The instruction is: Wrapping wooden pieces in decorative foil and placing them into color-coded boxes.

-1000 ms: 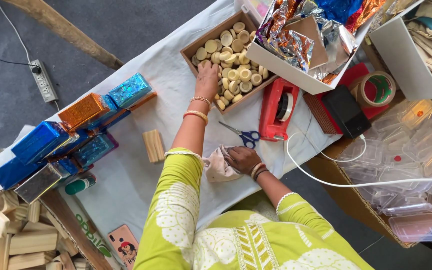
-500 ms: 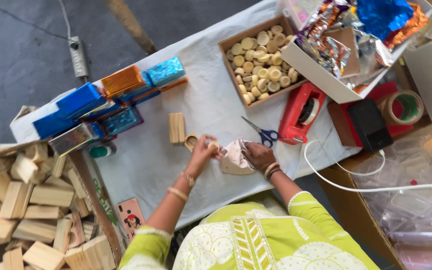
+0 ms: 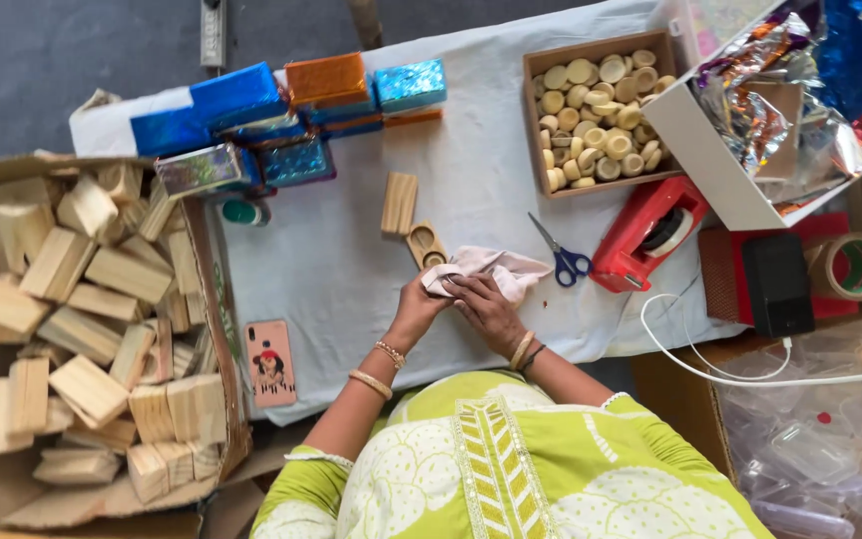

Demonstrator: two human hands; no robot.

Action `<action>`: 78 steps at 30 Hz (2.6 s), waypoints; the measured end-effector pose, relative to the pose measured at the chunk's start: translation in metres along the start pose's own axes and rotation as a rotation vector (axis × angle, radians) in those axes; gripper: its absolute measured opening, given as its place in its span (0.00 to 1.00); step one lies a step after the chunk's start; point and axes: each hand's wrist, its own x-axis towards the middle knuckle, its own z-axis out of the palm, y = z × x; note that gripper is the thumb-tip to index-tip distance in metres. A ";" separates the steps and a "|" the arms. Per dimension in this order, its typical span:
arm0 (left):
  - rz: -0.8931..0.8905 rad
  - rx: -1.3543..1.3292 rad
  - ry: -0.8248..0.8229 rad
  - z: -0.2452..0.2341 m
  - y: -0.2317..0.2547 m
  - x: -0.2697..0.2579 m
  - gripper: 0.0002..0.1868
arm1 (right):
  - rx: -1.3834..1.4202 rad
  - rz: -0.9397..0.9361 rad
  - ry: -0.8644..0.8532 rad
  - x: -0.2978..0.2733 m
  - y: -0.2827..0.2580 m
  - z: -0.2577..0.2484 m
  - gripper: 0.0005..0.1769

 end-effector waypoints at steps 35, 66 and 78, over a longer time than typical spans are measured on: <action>0.310 1.008 0.508 -0.020 0.003 0.053 0.31 | -0.452 0.190 -0.203 -0.026 0.047 -0.040 0.22; 0.195 0.909 0.405 -0.070 0.009 0.080 0.39 | -0.404 0.432 -0.250 0.045 0.033 0.053 0.49; 0.426 1.036 0.042 -0.056 0.022 0.048 0.41 | -0.406 0.237 -0.108 0.047 0.084 0.033 0.45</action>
